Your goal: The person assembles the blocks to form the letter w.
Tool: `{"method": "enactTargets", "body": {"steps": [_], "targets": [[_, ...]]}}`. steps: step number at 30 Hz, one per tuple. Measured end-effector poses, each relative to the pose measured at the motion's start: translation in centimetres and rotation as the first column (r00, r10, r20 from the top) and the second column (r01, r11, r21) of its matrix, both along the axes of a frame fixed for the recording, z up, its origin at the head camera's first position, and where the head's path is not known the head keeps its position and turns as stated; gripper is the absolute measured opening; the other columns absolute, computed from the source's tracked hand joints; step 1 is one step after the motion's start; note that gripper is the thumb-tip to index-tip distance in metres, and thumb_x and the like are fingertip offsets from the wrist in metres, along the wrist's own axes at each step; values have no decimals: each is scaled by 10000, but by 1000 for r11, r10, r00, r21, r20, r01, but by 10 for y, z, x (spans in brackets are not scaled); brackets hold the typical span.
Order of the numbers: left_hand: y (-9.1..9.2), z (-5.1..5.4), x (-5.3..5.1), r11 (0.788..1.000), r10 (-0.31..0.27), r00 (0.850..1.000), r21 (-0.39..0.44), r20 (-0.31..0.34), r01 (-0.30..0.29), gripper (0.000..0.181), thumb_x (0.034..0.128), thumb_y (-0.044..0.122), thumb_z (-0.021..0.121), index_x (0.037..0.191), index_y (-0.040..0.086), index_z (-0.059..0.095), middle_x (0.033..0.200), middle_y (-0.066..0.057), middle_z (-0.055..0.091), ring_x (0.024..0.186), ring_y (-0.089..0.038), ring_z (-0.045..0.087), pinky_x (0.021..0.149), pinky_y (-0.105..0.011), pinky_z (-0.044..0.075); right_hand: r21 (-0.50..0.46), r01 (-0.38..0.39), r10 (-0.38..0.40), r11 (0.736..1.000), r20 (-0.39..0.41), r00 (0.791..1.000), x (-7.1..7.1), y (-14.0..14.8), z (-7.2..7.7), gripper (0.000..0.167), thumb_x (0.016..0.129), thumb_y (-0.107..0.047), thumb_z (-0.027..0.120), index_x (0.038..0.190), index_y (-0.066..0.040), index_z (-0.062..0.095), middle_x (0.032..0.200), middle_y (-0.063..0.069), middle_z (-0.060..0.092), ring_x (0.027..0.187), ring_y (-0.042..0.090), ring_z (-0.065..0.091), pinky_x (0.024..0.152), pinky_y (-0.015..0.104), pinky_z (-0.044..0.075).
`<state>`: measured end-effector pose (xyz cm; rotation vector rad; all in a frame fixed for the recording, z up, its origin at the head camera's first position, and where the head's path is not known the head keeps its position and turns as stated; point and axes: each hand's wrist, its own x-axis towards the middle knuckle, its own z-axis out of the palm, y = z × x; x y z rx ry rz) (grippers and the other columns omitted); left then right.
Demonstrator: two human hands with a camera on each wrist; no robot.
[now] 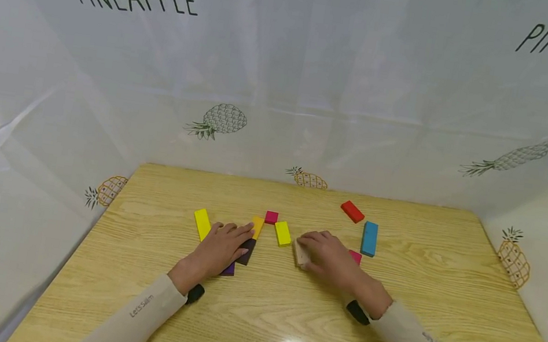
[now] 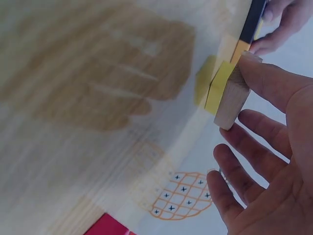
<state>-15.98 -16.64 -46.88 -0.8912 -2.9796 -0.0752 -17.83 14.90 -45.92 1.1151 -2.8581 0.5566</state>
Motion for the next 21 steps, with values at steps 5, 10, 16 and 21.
{"method": "enactTargets", "body": {"steps": [5, 10, 16, 21], "targets": [[0, -2, 0, 1000, 3, 1000, -4, -5, -3, 490, 1098, 311, 581, 1545, 110, 559, 1636, -64, 480, 1374, -340, 531, 1101, -585, 410, 7, -11, 11, 1000, 18, 1000, 8, -5, -2, 529, 929, -225, 839, 1379, -1, 676, 1381, 150, 662, 1240, 352, 598, 1069, 547, 495], [0, -2, 0, 1000, 6, 1000, -1, 0, -6, 490, 1098, 309, 581, 1545, 110, 559, 1637, -66, 479, 1376, -340, 530, 1105, -591, 407, 3, -24, 24, 1000, 30, 999, 14, -10, -3, 525, 941, -251, 829, 1387, -20, 675, 1387, 130, 659, 1229, 332, 593, 1057, 535, 501], [1, 0, 0, 1000, 2, 1000, -2, -3, -2, 485, 1098, 306, 583, 1539, 106, 565, 1631, -69, 487, 1370, -346, 535, 1096, -590, 412, 12, -42, 42, 999, 28, 999, 18, -15, -4, 527, 941, -246, 830, 1388, -15, 672, 1380, 108, 666, 1231, 312, 596, 1055, 513, 506], [1, 2, 1, 1000, 2, 1000, 0, 2, -2, 484, 1099, 304, 581, 1539, 103, 565, 1631, -72, 486, 1373, -347, 534, 1098, -595, 412, 37, -47, 45, 998, 34, 998, 20, -20, -6, 538, 942, -257, 830, 1399, -23, 667, 1386, 90, 665, 1242, 290, 588, 1074, 493, 498]]}}
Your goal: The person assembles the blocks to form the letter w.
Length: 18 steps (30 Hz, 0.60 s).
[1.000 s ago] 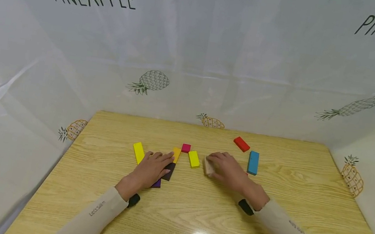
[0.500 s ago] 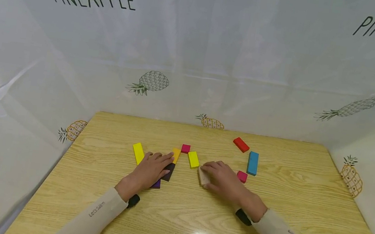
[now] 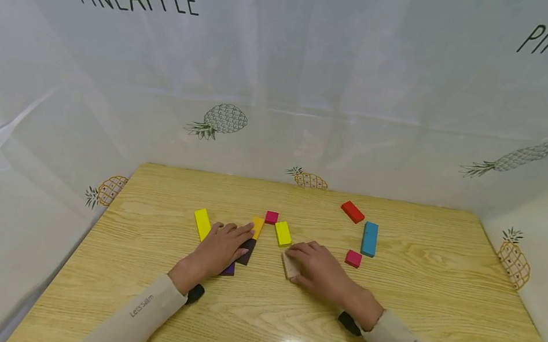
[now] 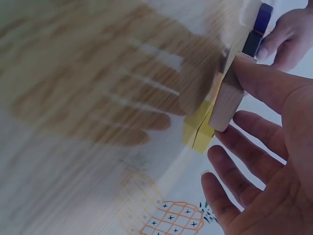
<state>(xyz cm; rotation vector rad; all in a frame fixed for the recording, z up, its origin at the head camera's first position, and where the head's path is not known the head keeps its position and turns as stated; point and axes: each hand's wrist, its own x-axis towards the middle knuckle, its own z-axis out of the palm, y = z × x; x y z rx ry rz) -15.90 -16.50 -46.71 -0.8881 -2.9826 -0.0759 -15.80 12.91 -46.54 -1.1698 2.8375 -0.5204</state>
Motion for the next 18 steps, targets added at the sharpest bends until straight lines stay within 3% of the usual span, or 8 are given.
{"method": "enactTargets", "body": {"steps": [18], "targets": [[-1, -3, -1, 1000, -1, 1000, -8, -19, 1, 489, 1096, 316, 585, 1540, 111, 565, 1630, -62, 490, 1365, -335, 540, 1086, -578, 420, 27, 4, -3, 1000, -12, 1000, 1, -6, -1, 523, 922, -219, 851, 1379, -22, 692, 1361, 106, 654, 1223, 291, 583, 1063, 498, 511]]}}
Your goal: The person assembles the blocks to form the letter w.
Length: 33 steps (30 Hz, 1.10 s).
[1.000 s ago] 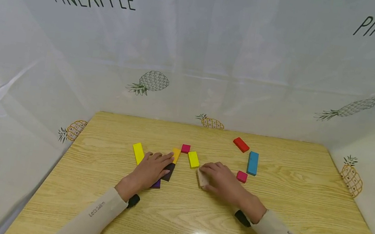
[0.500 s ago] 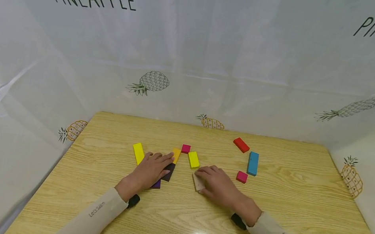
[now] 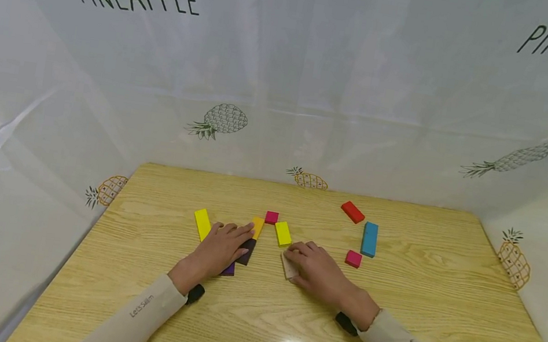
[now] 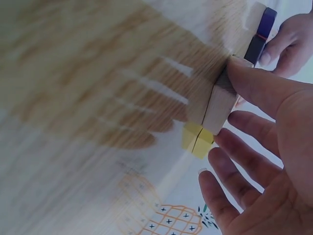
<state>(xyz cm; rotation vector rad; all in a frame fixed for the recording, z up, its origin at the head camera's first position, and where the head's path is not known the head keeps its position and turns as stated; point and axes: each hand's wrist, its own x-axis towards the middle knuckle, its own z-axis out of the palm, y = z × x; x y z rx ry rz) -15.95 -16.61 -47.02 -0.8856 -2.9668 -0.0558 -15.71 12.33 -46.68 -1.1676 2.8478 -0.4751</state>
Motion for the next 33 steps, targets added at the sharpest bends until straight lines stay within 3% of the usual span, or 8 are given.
{"method": "enactTargets", "body": {"steps": [18, 33], "targets": [[1, 3, 2, 999, 10, 999, 35, 33, -11, 481, 1100, 283, 583, 1541, 91, 559, 1632, -77, 483, 1380, -349, 526, 1112, -602, 401, -32, -12, 9, 999, -92, 996, -4, -5, -2, 443, 903, -192, 870, 1303, -41, 755, 1244, 81, 649, 1086, 241, 571, 939, 410, 549], [1, -1, 0, 1000, 10, 1000, 15, 9, -11, 484, 1099, 305, 582, 1541, 109, 562, 1634, -59, 483, 1373, -334, 534, 1102, -588, 411, -17, -12, 10, 1000, -102, 995, -8, -8, -3, 452, 896, -189, 873, 1314, -65, 756, 1242, 68, 639, 1065, 228, 563, 924, 392, 556]]}}
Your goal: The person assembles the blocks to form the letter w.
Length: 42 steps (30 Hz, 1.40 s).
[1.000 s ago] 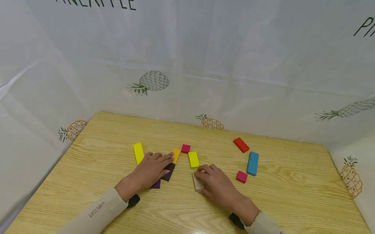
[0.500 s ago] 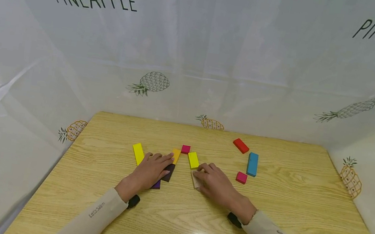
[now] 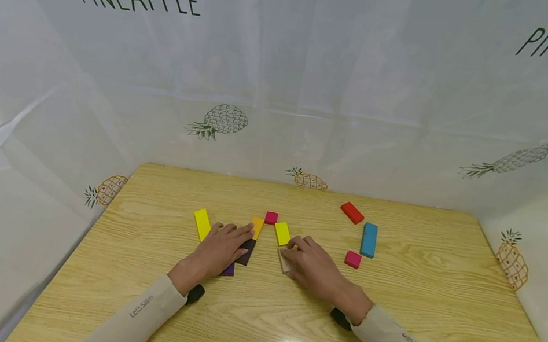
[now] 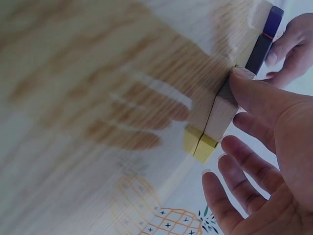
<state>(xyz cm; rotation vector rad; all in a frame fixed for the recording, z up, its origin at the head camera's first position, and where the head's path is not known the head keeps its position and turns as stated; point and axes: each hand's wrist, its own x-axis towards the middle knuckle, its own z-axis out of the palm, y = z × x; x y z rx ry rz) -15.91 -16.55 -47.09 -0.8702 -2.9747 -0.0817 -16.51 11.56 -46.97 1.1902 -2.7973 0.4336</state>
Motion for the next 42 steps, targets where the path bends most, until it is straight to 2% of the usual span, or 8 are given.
{"method": "enactTargets", "body": {"steps": [6, 17, 23, 30, 36, 42], "targets": [[1, 0, 1, 1000, -3, 1000, -4, -1, 3, 491, 1096, 313, 585, 1544, 113, 561, 1634, -56, 484, 1373, -332, 535, 1101, -586, 414, -12, -1, 1, 1000, -15, 1000, 1, 1, -2, 446, 884, -180, 882, 1298, -63, 764, 1223, 62, 641, 1056, 226, 567, 921, 391, 558], [3, 0, 2, 1000, -14, 1000, -6, 1, 14, 488, 1094, 302, 592, 1540, 106, 564, 1632, -61, 485, 1363, -335, 535, 1102, -586, 413, -7, 21, -20, 1000, 12, 1000, 3, 3, -3, 450, 901, -201, 871, 1319, -84, 751, 1258, 71, 637, 1075, 233, 572, 939, 399, 557], [3, -1, 1, 1000, -21, 1000, -2, 18, 21, 495, 1095, 296, 589, 1543, 89, 555, 1637, -72, 476, 1371, -345, 524, 1110, -595, 403, -33, 39, -38, 999, 41, 998, 6, 11, 2, 443, 902, -202, 869, 1308, -68, 749, 1301, 113, 647, 1118, 283, 588, 945, 442, 559], [-1, 1, -2, 998, -37, 999, -53, 3, 37, 498, 1099, 311, 583, 1545, 93, 550, 1636, -76, 474, 1382, -348, 513, 1128, -597, 391, -79, 96, -91, 992, 67, 994, 9, 30, 8, 457, 916, -176, 851, 1330, -28, 726, 1336, 134, 639, 1179, 320, 595, 994, 494, 541], [-2, 6, -5, 991, -66, 998, -117, -6, 65, 492, 1114, 318, 557, 1547, 86, 537, 1626, -101, 474, 1421, -361, 488, 1159, -579, 378, -107, 143, -141, 984, 22, 990, 11, 53, 7, 470, 893, -145, 869, 1320, -12, 725, 1312, 137, 647, 1163, 340, 612, 942, 499, 560], [0, 8, -3, 986, -80, 994, -154, -73, 68, 473, 1107, 328, 574, 1511, 83, 563, 1598, -122, 496, 1430, -365, 491, 1159, -561, 397, -123, 190, -192, 974, -6, 981, 15, 78, 6, 468, 879, -126, 878, 1305, -1, 731, 1286, 156, 662, 1148, 362, 636, 922, 527, 560]]}}
